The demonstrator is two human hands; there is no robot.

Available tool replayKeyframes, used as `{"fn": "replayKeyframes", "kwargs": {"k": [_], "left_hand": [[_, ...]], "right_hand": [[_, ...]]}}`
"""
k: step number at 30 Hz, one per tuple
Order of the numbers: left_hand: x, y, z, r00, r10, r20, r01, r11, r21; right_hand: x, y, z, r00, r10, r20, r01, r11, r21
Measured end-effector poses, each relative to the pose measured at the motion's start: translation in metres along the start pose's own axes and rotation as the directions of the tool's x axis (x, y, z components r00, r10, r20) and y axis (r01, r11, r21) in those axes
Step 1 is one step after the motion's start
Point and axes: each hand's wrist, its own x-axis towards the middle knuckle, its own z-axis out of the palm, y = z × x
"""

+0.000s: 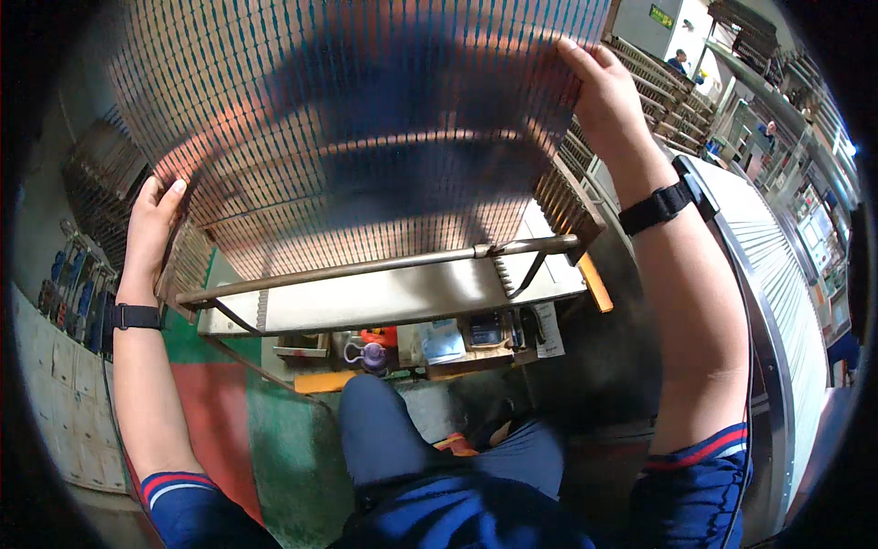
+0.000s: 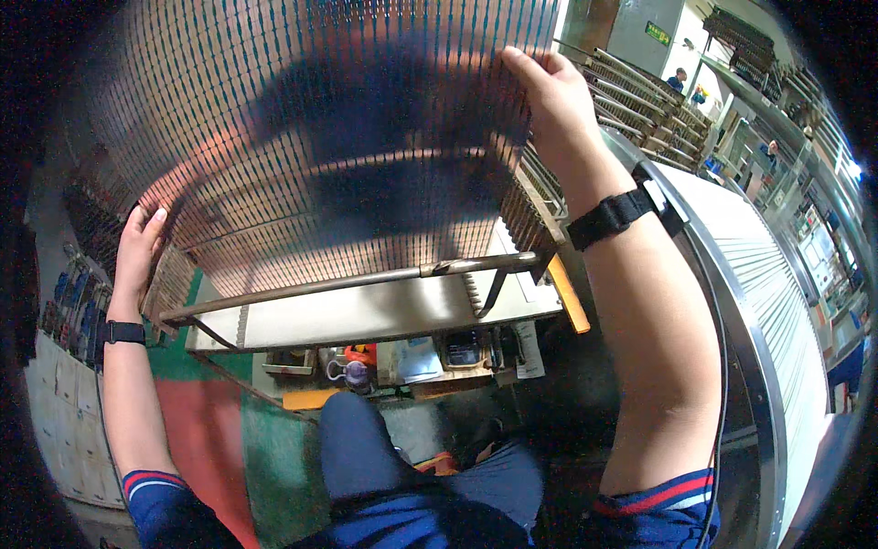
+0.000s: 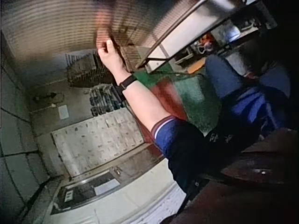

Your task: The recorder picks up large flexible patterned sheets from a vertical storage rack and loads them onto an industrial conveyor machine.

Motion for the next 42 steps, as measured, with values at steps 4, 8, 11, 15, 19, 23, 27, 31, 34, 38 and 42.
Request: {"fn": "replayKeyframes", "kwargs": {"k": [4,8,11,15,19,23,27,31,34,38,42], "left_hand": [[-0.003,-0.007,-0.009,0.999,-0.034,-0.037,0.038,0.991,0.131],[0.005,-0.018,-0.008,0.998,0.001,-0.06,0.007,0.991,0.136],[0.005,-0.016,-0.006,0.996,0.041,-0.078,-0.038,0.998,0.04],[0.0,-0.018,-0.009,0.993,0.096,-0.073,-0.09,0.993,0.078],[0.005,-0.017,-0.008,0.988,0.13,-0.079,-0.118,0.984,0.136],[0.005,-0.017,-0.015,0.983,0.134,-0.124,-0.114,0.981,0.157],[0.006,-0.008,0.002,0.984,0.144,-0.106,-0.122,0.974,0.188],[0.008,-0.026,-0.027,0.998,-0.029,-0.052,0.051,0.853,0.519],[0.0,0.002,0.006,0.96,-0.079,-0.27,0.128,0.977,0.17],[0.012,0.02,-0.035,0.899,0.168,-0.405,-0.121,0.983,0.138],[0.003,0.075,0.022,0.831,0.381,-0.405,-0.297,0.92,0.257]], "right_hand": [[-0.016,0.008,-0.024,0.975,0.189,0.119,-0.16,0.963,-0.219],[0.002,-0.018,-0.147,0.998,0.066,-0.005,-0.052,0.733,-0.678],[-0.007,-0.06,-0.24,0.998,-0.052,0.023,0.041,0.385,-0.922],[-0.05,-0.128,-0.304,1.0,0.01,0.029,0.03,-0.19,-0.981],[-0.088,-0.178,-0.394,1.0,0.017,-0.001,0.005,-0.301,-0.954],[-0.123,-0.162,-0.422,0.991,0.043,-0.128,-0.107,-0.338,-0.935],[-0.136,-0.136,-0.404,0.983,0.182,-0.008,0.059,-0.359,-0.932],[-0.125,-0.13,-0.299,0.965,0.259,0.029,0.1,-0.267,-0.959],[-0.133,-0.129,-0.307,0.964,0.259,0.069,0.137,-0.258,-0.956],[-0.133,-0.128,-0.311,0.959,0.254,0.125,0.196,-0.274,-0.942],[-0.13,-0.122,-0.318,0.949,0.284,0.139,0.226,-0.3,-0.927]]}}
